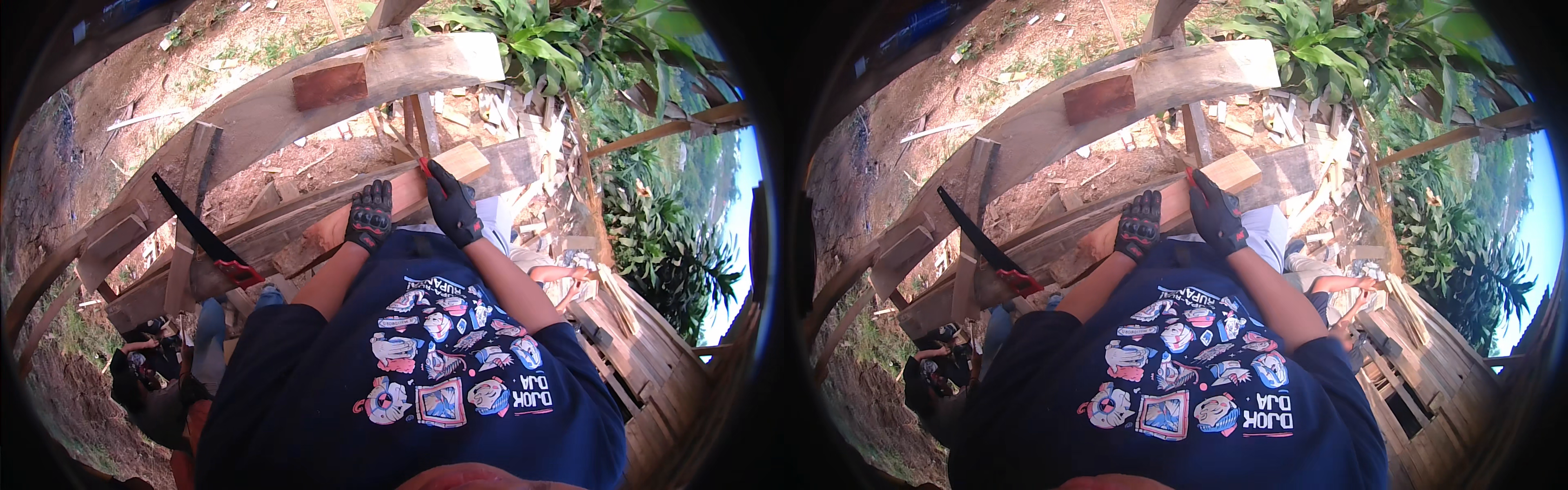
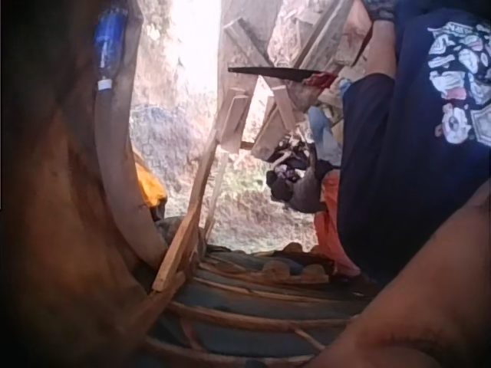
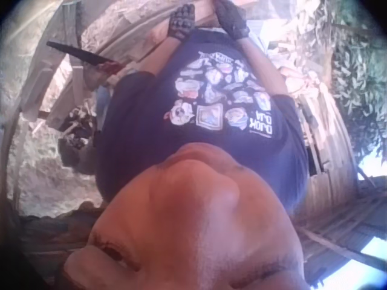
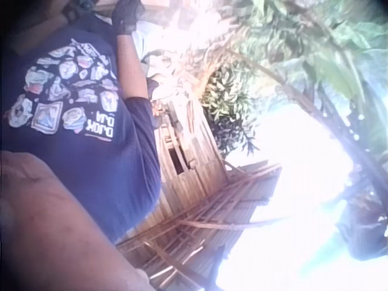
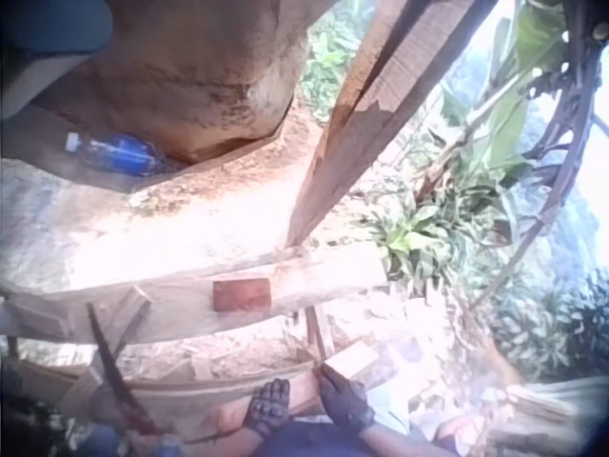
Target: The person uses a hand saw to cut a wooden plank resting on a wooden frame. They repeatedly push and pull the saw through the wood while holding it steady with their left hand.
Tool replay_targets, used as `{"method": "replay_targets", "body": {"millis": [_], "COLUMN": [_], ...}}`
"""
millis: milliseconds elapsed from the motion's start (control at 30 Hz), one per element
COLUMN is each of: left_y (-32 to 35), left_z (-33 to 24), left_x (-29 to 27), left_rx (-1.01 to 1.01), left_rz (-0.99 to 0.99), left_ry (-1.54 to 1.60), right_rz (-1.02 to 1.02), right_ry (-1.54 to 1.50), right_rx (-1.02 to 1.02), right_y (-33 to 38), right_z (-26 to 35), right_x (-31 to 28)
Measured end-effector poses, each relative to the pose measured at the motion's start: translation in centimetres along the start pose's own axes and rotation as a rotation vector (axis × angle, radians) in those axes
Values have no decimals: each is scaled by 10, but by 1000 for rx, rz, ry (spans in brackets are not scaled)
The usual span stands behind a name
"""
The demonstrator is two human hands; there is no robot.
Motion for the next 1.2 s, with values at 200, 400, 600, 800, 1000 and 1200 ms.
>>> {"method": "replay_targets", "body": {"millis": [200,400,600,800,1000,1200], "left_y": [-5,4,4,-2,5,-1], "left_z": [-2,-3,0,-3,-2,2], "left_x": [14,9,13,2,12,19], "left_rx": [-12,-19,-9,9,-33,-15], "left_rz": [-94,-50,-11,-28,13,-87], "left_ry": [-57,-10,-10,-39,-22,-97], "right_rz": [-10,86,81,4,25,81], "right_ry": [-59,-205,-42,-34,-125,-201], "right_rx": [36,90,130,26,40,30], "right_y": [10,147,80,-20,105,185], "right_z": [-12,45,31,-24,19,26], "right_x": [-19,-113,-67,5,-83,-141]}}
Point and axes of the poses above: each hand's wrist, its own y-axis away from the middle knuckle, its own x-axis out of the palm, z = x × y, the point moved 6 cm from there along -y, towards the middle knuckle, and after that the axes turned 12 degrees about -y, right-handed, at the moved point
